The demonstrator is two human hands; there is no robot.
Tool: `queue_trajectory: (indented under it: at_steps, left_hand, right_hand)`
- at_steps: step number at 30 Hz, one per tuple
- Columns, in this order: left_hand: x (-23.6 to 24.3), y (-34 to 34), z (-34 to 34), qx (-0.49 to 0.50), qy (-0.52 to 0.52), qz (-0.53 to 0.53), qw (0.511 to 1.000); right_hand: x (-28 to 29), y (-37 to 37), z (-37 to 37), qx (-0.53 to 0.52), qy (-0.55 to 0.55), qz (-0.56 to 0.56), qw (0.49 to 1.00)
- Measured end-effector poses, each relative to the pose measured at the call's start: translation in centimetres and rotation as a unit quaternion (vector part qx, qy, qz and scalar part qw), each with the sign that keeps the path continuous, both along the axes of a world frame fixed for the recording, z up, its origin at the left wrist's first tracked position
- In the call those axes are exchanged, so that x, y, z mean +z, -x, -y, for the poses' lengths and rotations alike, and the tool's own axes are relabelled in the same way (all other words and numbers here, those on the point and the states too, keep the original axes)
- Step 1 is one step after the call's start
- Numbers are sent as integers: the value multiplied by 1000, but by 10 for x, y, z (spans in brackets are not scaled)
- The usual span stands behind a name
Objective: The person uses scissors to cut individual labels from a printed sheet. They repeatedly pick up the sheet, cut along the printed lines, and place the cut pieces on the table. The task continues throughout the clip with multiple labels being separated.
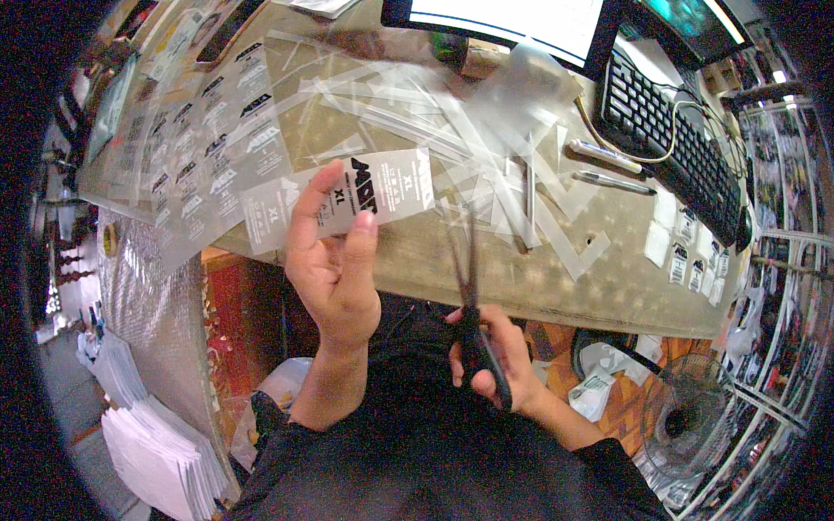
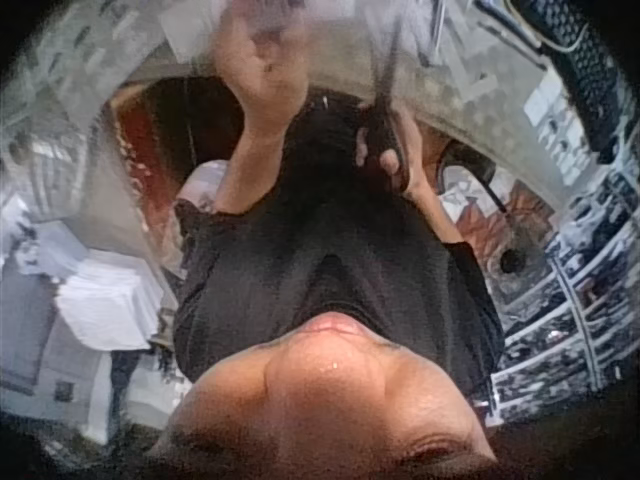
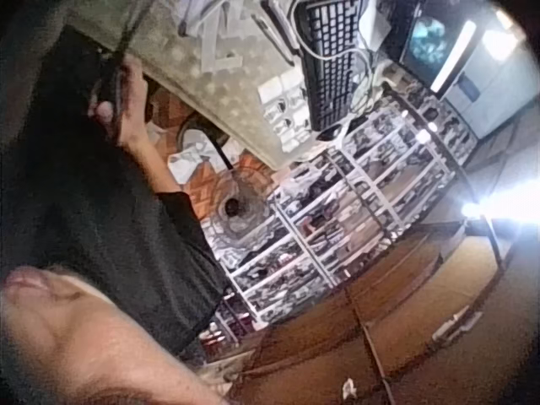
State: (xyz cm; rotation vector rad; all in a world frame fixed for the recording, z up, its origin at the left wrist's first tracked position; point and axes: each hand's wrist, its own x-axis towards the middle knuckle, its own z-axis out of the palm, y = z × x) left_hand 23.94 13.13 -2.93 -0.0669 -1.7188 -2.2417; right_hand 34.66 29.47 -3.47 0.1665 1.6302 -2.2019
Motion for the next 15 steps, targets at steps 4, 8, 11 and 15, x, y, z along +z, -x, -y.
queue_trajectory:
  at_steps: [4, 8, 11, 15]
  left_hand:
    - [5, -7, -5, -5, 11, 21, 1000]
    - [4, -11, -7, 27, 33, -19, 999]
    - [9, -7, -1, 76, 50, 0, 996]
    - [6, -2, 0, 73, -38, -37, 996]
  right_hand:
    - [2, 3, 5, 63, -20, -21, 998]
    - [2, 9, 13, 57, -12, -48, 997]
    - [2, 5, 14, 41, 0, -64, 997]
    - [-5, 0, 15, 61, -6, -73, 995]
